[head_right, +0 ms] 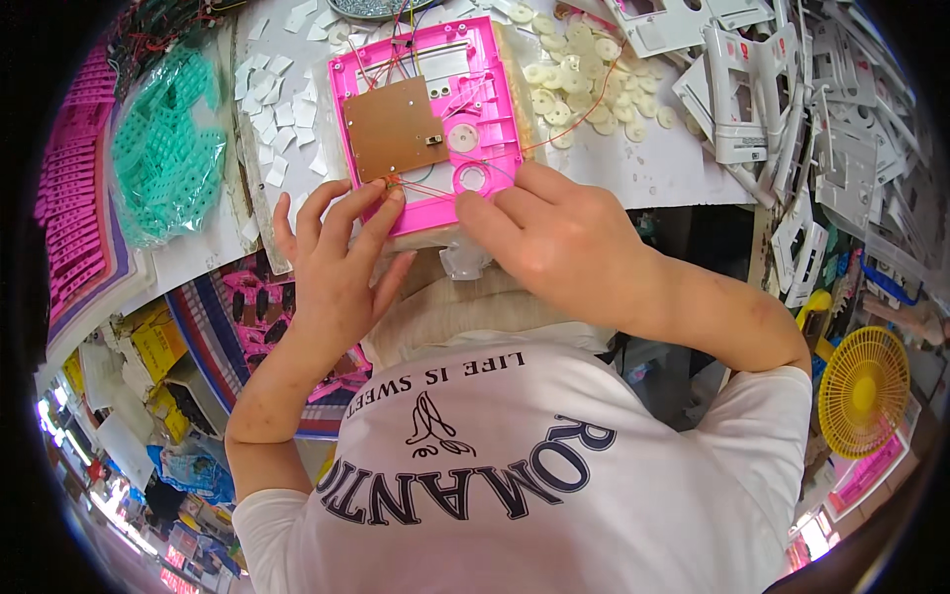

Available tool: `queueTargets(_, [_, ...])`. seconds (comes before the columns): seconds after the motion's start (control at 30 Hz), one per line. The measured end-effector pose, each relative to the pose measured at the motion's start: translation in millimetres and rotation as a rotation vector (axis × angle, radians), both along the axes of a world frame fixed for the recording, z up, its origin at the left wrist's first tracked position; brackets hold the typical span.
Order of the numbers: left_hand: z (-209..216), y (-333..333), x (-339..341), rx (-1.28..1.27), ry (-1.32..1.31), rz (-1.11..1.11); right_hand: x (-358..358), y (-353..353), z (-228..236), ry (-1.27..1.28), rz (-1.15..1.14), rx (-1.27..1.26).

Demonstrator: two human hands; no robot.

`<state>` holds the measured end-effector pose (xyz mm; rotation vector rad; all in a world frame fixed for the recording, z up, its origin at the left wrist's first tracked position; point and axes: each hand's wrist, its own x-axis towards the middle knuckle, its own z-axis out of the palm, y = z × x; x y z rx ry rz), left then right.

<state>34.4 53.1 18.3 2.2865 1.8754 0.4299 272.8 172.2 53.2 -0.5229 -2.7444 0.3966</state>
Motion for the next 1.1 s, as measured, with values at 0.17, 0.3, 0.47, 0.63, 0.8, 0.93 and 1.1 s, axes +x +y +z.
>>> queueTargets(0.17, [-4, 0, 0, 0.023, -0.01, 0.012, -4, 11, 4, -0.05, 0.045, -0.073])
queueTargets(0.3, [-6, -1, 2, 0.027, -0.04, 0.029, 7, 8, -16, 0.171, 0.048, -0.057])
queueTargets(0.47, [-7, 0, 0, 0.022, -0.047, 0.027, 5, 6, -23, 0.217, -0.016, -0.143])
queueTargets(0.63, [-7, 0, 0, 0.03, -0.039, 0.028, 16, 6, -30, 0.165, -0.052, -0.139])
queueTargets(0.8, [-4, 1, 0, 0.014, -0.025, 0.018, 27, 15, -50, 0.244, -0.104, -0.332])
queueTargets(0.93, [10, 2, 20, 0.0, -0.11, -0.017, 27, 11, -59, 0.423, -0.156, -0.256])
queueTargets(1.1, [3, 22, 54, 0.049, -0.184, -0.182, 35, 1, -62, 0.371, -0.201, -0.169])
